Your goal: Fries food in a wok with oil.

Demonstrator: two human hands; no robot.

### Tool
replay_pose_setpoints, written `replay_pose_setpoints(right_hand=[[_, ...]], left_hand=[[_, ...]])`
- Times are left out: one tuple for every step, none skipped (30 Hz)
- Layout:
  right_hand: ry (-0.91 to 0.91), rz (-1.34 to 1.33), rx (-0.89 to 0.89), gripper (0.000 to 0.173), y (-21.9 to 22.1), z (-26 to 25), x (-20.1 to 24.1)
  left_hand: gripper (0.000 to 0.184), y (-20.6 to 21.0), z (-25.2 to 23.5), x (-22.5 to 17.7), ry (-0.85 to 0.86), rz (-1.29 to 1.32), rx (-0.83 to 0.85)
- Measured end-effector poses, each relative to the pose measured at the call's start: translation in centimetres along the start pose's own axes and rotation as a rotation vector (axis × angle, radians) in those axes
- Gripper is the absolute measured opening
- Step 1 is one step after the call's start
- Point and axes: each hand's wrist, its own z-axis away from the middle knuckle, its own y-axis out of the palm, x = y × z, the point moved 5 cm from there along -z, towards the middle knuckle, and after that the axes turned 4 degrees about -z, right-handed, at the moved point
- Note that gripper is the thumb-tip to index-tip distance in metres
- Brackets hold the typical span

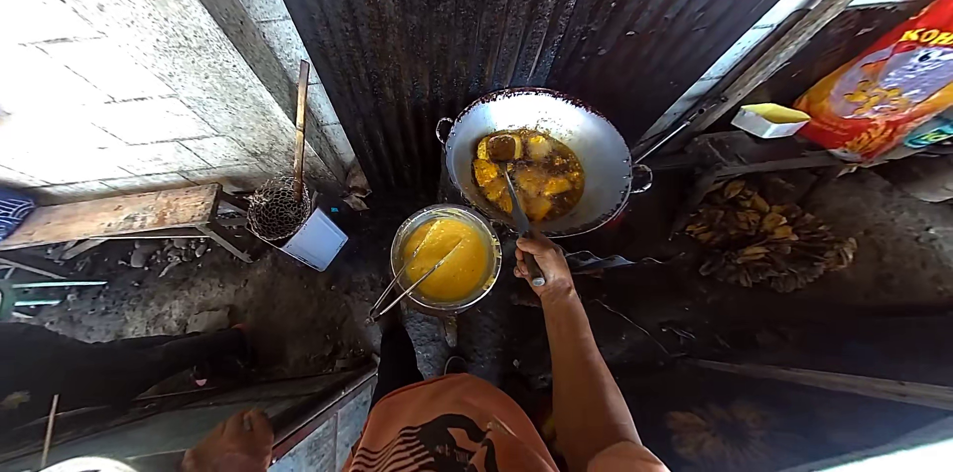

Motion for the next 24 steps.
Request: replay_pose_setpoints(right_hand=[[-0.022, 0.101, 0.001, 0.025, 0.0, 0.2, 0.2], [-0.050, 0.223, 0.005, 0.033, 0.0, 0.5, 0.2], [-0.079, 0.358, 0.005, 0.043, 0.0, 1.0, 0.2], [-0.099, 0.491, -0.004, 0.055, -0.2, 1.7, 0.0], [-0.112, 0.610, -0.020, 0.063, -0.4, 2.4, -0.4], [-0.109, 0.701, -0.035, 0.068, -0.8, 3.1, -0.8], [-0.098, 0.775, -0.049, 0.073, -1.2, 3.8, -1.4], [-0.078, 0.834, -0.057, 0.075, -1.5, 4.4, -1.8], [-0.058, 0.889, -0.065, 0.075, -1.8, 4.7, -2.2], [-0.031, 0.951, -0.071, 0.074, -1.9, 4.7, -2.5], [-0.005, 1.016, -0.077, 0.073, -2.1, 4.4, -2.6], [0.016, 1.075, -0.078, 0.072, -2.1, 4.0, -2.7], [0.027, 1.132, -0.081, 0.071, -2.0, 3.4, -2.6], [0.021, 1.184, -0.088, 0.070, -1.7, 2.9, -2.2], [0.010, 1.210, -0.095, 0.070, -1.4, 2.5, -1.6], [-0.005, 1.215, -0.105, 0.068, -1.1, 2.1, -0.9], [-0.018, 1.223, -0.117, 0.067, -0.9, 1.6, -0.3], [-0.030, 1.236, -0.135, 0.067, -0.9, 1.0, 0.3], [-0.038, 1.247, -0.160, 0.066, -1.0, 0.4, 0.9], [-0.047, 1.253, -0.186, 0.064, -1.3, -0.3, 1.6], [-0.057, 1.253, -0.213, 0.062, -1.6, -1.0, 2.2], [-0.066, 1.243, -0.242, 0.058, -1.9, -1.7, 2.7], [-0.067, 1.237, -0.271, 0.057, -2.3, -2.4, 3.2], [-0.065, 1.232, -0.299, 0.055, -2.6, -3.0, 3.6]], left_hand=[[0.047, -0.1, 0.0, -0.1, -0.003, -0.007, 0.015], [0.047, -0.1, -0.1, -0.1, -0.005, -0.014, 0.016], [0.046, -0.2, -0.1, -0.2, -0.006, -0.016, 0.016], [0.046, -0.1, -0.1, -0.2, -0.006, -0.017, 0.012], [0.045, -0.2, 0.0, -0.2, -0.005, -0.023, 0.012], [0.045, -0.3, 0.0, -0.3, -0.002, -0.026, 0.027], [0.045, -0.5, 0.0, -0.3, -0.003, -0.029, 0.048], [0.046, -0.6, 0.0, -0.4, -0.003, -0.036, 0.056], [0.046, -0.6, -0.1, -0.4, -0.003, -0.042, 0.054], [0.047, -0.5, 0.0, -0.4, -0.003, -0.043, 0.055], [0.047, -0.4, 0.0, -0.3, -0.001, -0.036, 0.051], [0.047, -0.2, 0.0, -0.1, 0.002, -0.034, 0.049], [0.047, -0.2, 0.0, -0.1, 0.003, -0.038, 0.053], [0.048, -0.3, -0.1, -0.2, 0.002, -0.035, 0.064], [0.047, -0.2, -0.1, -0.2, 0.001, -0.034, 0.064], [0.047, -0.1, -0.1, -0.1, -0.001, -0.035, 0.067], [0.047, -0.1, -0.1, 0.0, -0.004, -0.034, 0.075], [0.047, -0.3, -0.1, -0.1, -0.005, -0.036, 0.080], [0.047, -0.3, -0.1, -0.1, -0.001, -0.037, 0.078], [0.047, -0.3, -0.1, -0.2, -0.001, -0.040, 0.077], [0.047, -0.3, -0.2, -0.3, -0.008, -0.046, 0.085], [0.046, -0.2, -0.2, -0.2, -0.017, -0.051, 0.093], [0.046, -0.2, -0.3, -0.2, -0.023, -0.054, 0.098], [0.047, 0.0, -0.4, -0.1, -0.027, -0.056, 0.094]])
